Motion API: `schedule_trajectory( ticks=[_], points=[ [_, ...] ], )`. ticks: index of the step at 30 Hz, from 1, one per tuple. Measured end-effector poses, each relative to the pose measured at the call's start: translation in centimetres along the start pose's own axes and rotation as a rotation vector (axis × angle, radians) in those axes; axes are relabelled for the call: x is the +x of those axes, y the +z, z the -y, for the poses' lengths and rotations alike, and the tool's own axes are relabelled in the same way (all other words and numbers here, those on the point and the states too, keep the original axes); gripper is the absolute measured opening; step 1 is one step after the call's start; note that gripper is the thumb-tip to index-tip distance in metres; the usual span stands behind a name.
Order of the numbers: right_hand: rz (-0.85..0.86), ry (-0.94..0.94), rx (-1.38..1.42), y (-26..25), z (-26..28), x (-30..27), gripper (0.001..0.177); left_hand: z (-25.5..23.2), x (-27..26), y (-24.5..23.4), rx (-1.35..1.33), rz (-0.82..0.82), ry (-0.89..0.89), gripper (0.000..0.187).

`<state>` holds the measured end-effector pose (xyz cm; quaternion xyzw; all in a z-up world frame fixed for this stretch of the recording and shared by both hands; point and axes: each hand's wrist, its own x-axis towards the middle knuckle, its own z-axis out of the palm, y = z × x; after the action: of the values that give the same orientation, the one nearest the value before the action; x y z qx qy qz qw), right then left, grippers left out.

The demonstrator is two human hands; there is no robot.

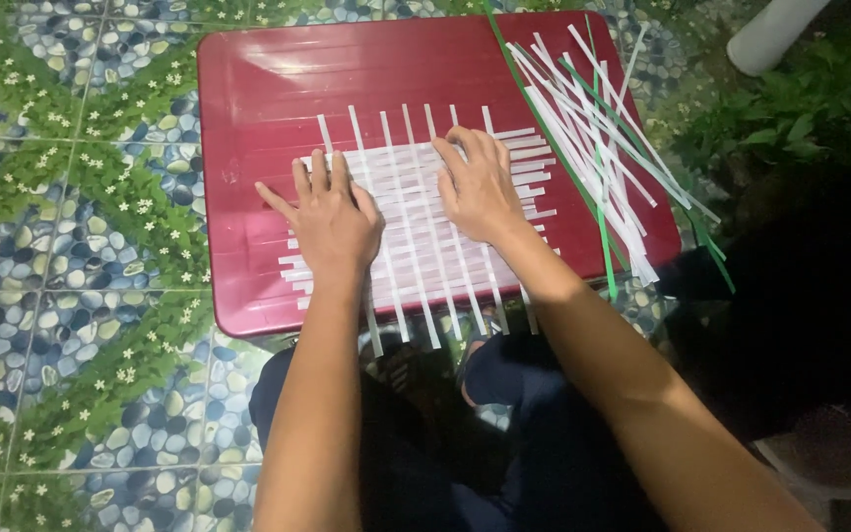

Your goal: Weaving horizontal plastic strips through vertical ones to create a woven mat or sheet.

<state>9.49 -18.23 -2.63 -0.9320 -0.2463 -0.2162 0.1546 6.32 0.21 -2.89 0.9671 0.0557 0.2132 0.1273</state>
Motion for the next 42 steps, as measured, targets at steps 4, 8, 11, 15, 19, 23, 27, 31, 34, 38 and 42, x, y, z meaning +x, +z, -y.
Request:
schedule_trajectory(
  ticks=[4, 8, 11, 15, 19, 23, 27, 31, 34, 38, 42],
  points=[
    [-0.002, -0.001, 0.003, 0.0, 0.1, 0.0, 0.031, 0.0, 0.1, 0.1, 0.015, -0.055, 0.011, 0.045],
    [-0.004, 0.001, 0.016, -0.1, 0.1, 0.0, 0.031, -0.2, 0.4, -0.3, 0.017, 0.004, -0.005, 0.051],
    [-0.004, -0.003, 0.014, 0.0, 0.0, 0.1, 0.032, -0.5, 0.4, -1.1, 0.038, 0.052, -0.023, 0.050],
    [0.010, 0.011, 0.014, -0.1, 0.2, 0.1, 0.032, -0.5, 0.4, -1.0, 0.024, 0.101, -0.040, 0.050],
    [0.003, 0.001, 0.015, 0.1, 0.1, 0.1, 0.032, -0.3, 0.5, -0.8, 0.035, 0.086, -0.030, 0.050],
    [-0.002, -0.001, -0.003, 0.3, -0.1, 0.0, 0.032, -0.4, 0.4, -0.8, 0.039, 0.087, -0.029, 0.050],
    [-0.008, -0.010, -0.006, 0.4, -0.2, 0.0, 0.032, -0.3, 0.3, -0.5, 0.046, 0.062, -0.034, 0.050],
    [0.016, 0.003, 0.016, 0.1, 0.0, 0.1, 0.033, -0.3, 0.3, -0.5, 0.049, 0.047, -0.027, 0.050],
    [0.007, 0.000, 0.017, 0.3, -0.2, 0.0, 0.033, -0.4, 0.2, -0.7, 0.052, 0.042, -0.025, 0.049],
    [0.005, 0.013, 0.034, 0.2, -0.2, 0.0, 0.034, -0.4, 0.2, -0.6, 0.053, 0.079, -0.046, 0.050],
    [0.008, 0.028, 0.041, 0.2, -0.2, 0.0, 0.034, -0.3, 0.2, -0.4, 0.049, 0.052, -0.049, 0.050]
  ],
)
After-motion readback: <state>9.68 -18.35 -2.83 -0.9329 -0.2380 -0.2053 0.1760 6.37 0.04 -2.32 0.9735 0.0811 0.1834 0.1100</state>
